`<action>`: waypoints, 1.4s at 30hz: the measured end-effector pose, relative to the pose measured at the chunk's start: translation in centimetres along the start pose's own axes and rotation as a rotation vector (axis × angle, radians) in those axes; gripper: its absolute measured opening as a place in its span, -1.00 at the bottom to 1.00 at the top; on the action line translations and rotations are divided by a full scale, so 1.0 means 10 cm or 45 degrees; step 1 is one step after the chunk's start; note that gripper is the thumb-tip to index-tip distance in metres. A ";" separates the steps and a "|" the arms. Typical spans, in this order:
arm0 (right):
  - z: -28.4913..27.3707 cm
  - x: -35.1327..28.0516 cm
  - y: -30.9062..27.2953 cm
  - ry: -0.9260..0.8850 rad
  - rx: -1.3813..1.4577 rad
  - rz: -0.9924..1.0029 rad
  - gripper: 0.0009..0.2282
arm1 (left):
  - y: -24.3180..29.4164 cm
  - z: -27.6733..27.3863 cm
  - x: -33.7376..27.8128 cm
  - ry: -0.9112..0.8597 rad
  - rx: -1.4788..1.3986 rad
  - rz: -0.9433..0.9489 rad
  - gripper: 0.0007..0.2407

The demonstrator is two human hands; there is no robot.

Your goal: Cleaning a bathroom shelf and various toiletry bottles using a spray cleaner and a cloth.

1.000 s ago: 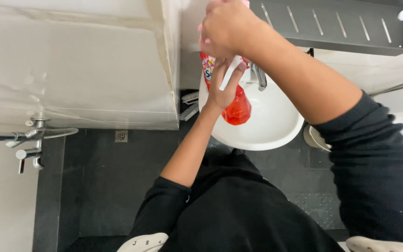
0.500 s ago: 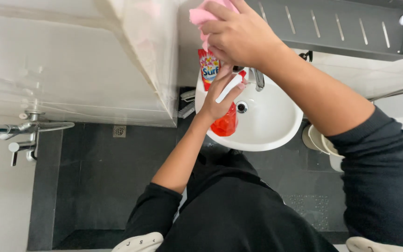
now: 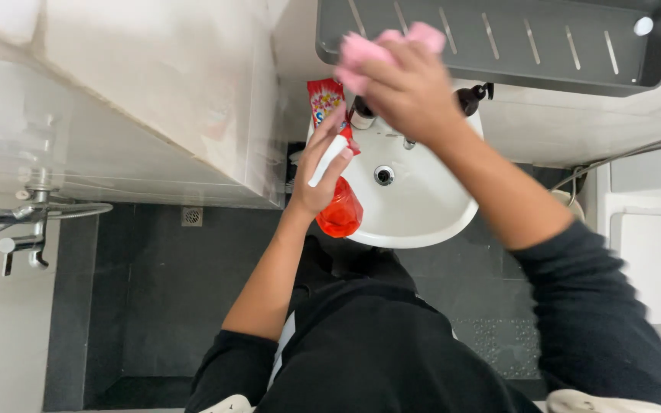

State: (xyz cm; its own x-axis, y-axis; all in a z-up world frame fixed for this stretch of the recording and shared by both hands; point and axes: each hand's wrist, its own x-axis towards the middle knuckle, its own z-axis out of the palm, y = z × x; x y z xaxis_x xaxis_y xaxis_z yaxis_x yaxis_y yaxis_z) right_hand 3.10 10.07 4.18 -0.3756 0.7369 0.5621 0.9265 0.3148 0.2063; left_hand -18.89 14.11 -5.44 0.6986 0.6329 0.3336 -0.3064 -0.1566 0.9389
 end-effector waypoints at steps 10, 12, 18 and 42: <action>-0.03 -0.08 0.14 0.116 -0.057 0.222 -0.64 | 0.01 0.03 -0.01 0.083 0.161 0.045 -0.78; -0.18 -0.66 0.51 0.073 -0.146 0.294 -0.72 | 0.06 0.11 0.05 0.040 0.161 0.021 -0.78; -0.85 -1.82 1.10 -0.092 -0.352 0.429 -0.70 | 0.06 0.53 0.25 -0.101 0.136 -0.002 -0.79; -1.21 -2.55 1.93 0.721 1.503 1.933 -0.88 | 0.04 2.27 0.94 -0.087 0.142 0.066 -0.85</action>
State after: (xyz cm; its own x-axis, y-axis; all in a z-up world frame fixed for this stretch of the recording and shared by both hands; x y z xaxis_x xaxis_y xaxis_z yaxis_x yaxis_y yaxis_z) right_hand 30.85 -9.86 3.50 0.8190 0.5694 -0.0707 -0.1359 0.0727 -0.9880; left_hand 2.26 2.79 0.04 0.7272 0.5694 0.3833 -0.2721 -0.2735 0.9226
